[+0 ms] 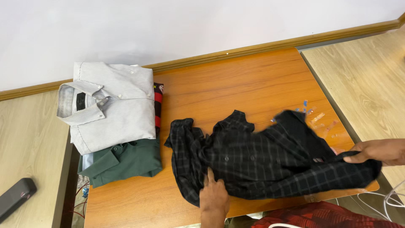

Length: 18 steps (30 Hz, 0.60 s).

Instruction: The person folds a dark plaid shirt on a wooden table, then picks up and unfolds a green shirt and a striped shirt, placing them back on the table. The person continues to handle several shirts, including a red and black striped shirt, without completing the folding process.

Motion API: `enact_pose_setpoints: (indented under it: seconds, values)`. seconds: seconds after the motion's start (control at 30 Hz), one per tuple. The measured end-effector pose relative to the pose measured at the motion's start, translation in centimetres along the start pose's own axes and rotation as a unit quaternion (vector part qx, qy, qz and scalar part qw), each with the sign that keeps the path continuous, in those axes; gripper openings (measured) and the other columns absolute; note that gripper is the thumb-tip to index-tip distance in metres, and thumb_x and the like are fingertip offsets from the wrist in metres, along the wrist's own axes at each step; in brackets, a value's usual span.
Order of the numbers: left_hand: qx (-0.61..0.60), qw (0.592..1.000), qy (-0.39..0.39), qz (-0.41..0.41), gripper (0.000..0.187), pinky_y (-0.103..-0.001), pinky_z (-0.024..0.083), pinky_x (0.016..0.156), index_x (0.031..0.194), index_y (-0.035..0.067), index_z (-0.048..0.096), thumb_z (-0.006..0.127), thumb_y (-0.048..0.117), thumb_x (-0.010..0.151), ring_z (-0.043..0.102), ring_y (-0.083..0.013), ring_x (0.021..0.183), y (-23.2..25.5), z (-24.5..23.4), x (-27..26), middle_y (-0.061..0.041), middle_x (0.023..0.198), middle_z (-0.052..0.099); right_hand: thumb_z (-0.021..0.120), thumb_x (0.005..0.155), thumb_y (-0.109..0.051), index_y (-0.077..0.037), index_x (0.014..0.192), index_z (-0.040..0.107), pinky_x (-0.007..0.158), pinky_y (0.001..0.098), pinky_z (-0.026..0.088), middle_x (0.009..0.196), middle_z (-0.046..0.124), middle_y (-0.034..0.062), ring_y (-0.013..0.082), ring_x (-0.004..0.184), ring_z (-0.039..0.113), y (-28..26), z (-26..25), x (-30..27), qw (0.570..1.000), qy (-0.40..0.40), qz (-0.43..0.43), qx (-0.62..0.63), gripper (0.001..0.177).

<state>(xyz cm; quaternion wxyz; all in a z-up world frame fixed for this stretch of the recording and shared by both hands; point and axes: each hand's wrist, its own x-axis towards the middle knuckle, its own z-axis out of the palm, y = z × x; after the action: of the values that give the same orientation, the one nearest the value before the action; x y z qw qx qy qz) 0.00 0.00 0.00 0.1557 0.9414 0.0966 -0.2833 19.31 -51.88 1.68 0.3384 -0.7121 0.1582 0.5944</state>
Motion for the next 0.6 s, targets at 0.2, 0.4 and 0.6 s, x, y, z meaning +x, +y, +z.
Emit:
enact_pose_setpoints:
  seconds: [0.2,0.4,0.6]
  values:
    - [-0.201,0.906,-0.341,0.15,0.083,-0.045,0.033,0.121,0.143,-0.007,0.051,0.076,0.048,0.086,0.037,-0.0378,0.15,5.7,-16.2,-4.8,-0.023,0.157,0.044,0.074,0.09,-0.036,0.005,0.133,0.065,0.102,0.0492,0.056,0.124,0.07,0.026,0.0377,0.112,0.07,-0.3,-6.3,-3.1,0.968,0.234,0.007,0.095,0.06]
    - [-0.192,0.971,-0.064,0.126,0.056,-0.04,0.054,0.098,0.12,0.013,0.078,0.08,0.039,0.07,0.074,-0.0297,0.111,3.1,-28.3,-3.3,-0.013,0.114,0.081,0.064,0.103,-0.035,0.004,0.135,0.065,0.097,0.0497,0.056,0.119,0.072,0.0261,0.0384,0.104,0.071,-6.8,-9.7,-6.1,0.906,0.399,-0.099,0.099,0.051]
    - [0.073,0.997,-0.023,-0.023,0.071,-0.048,0.058,0.092,0.126,0.01,0.074,0.096,0.03,0.061,0.071,-0.0353,0.114,-0.2,-32.6,0.0,-0.015,0.124,0.073,0.056,0.112,-0.034,0.003,0.136,0.067,0.091,0.0492,0.055,0.112,0.075,0.0237,0.0387,0.095,0.072,-11.2,-10.2,-5.7,0.88,0.418,-0.202,0.103,0.045]
